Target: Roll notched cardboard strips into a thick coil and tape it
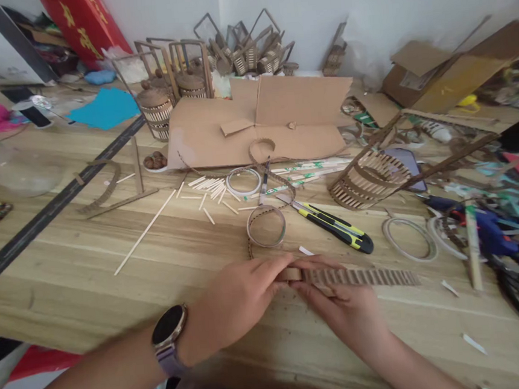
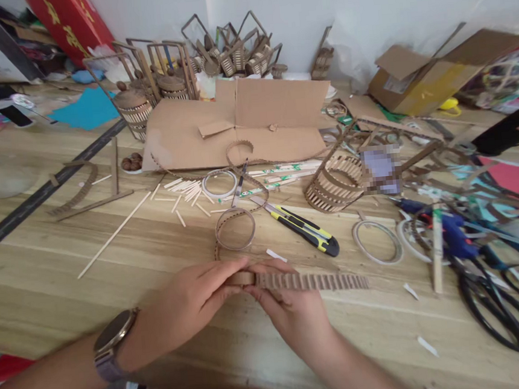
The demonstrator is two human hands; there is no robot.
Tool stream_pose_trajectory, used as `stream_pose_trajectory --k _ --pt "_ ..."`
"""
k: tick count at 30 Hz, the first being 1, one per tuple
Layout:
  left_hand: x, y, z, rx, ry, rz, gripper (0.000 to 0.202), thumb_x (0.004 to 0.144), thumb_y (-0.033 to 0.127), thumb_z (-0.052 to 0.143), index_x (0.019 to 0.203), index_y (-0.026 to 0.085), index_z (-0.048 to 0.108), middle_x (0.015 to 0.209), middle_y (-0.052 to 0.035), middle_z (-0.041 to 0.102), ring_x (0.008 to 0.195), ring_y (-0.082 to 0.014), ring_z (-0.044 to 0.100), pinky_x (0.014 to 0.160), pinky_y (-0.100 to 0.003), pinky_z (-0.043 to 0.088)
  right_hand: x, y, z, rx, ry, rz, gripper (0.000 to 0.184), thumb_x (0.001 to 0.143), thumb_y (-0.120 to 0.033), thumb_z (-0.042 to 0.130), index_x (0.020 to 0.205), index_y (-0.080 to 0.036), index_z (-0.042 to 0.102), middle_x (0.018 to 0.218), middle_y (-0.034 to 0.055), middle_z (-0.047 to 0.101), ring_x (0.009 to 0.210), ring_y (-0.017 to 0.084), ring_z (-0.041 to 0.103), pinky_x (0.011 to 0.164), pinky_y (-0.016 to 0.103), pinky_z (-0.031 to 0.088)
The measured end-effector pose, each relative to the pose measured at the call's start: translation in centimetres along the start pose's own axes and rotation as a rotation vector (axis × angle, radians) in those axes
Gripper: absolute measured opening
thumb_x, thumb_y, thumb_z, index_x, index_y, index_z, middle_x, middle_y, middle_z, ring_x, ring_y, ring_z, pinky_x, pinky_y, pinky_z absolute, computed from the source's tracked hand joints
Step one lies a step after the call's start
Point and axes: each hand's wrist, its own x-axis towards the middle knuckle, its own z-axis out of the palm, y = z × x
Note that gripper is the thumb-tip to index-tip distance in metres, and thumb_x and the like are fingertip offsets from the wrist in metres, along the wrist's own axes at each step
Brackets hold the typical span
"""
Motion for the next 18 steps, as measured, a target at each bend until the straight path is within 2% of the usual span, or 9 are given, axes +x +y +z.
stream_pose_trajectory --k 3,7,12,18 --pt "0.14 0.35 -0.29 -0.183 0.042 -0.091 0.037 0.096 0.015 0.056 0.132 0.022 0.053 0.121 -0.0034 0.072 0.105 -0.0191 0.069 0.091 -0.029 0.052 0.09 -0.04 -0.19 0.086 -0.012 0.15 0.011 0.088 -0.023 0.065 0.089 -0.025 0.076 0.09 0.0041 0.078 0.086 0.024 0.074 0.078 0.035 0.062" --pt "0.4 0.47 -0.64 -0.219 0.011 -0.173 0.019 0.096 0.016 0.057 0.112 0.021 0.065 0.104 -0.0002 0.076 0.093 -0.018 0.071 0.076 -0.024 0.051 0.16 0.09 -0.08 0.171 -0.015 0.239 0.009 0.085 -0.027 0.068 0.083 -0.025 0.077 0.085 0.0026 0.078 0.083 0.024 0.074 0.083 0.039 0.06" --pt "0.34 0.14 -0.74 -0.146 0.006 -0.135 0.017 0.097 0.017 0.057 0.112 0.019 0.065 0.099 -0.0009 0.076 0.088 -0.0179 0.07 0.073 -0.024 0.048 0.19 0.28 -0.31 0.164 -0.031 0.245 0.008 0.084 -0.025 0.069 0.082 -0.025 0.077 0.087 0.0026 0.078 0.084 0.023 0.074 0.08 0.035 0.061" --pt "0.42 -0.03 -0.57 0.027 -0.019 -0.041 0.017 0.097 0.014 0.054 0.111 0.018 0.064 0.104 -0.0049 0.075 0.092 -0.022 0.07 0.076 -0.029 0.051 -0.16 0.91 -0.69 0.009 -0.028 0.141 0.009 0.086 -0.028 0.068 0.088 -0.026 0.077 0.091 0.0038 0.079 0.088 0.024 0.075 0.084 0.037 0.061"
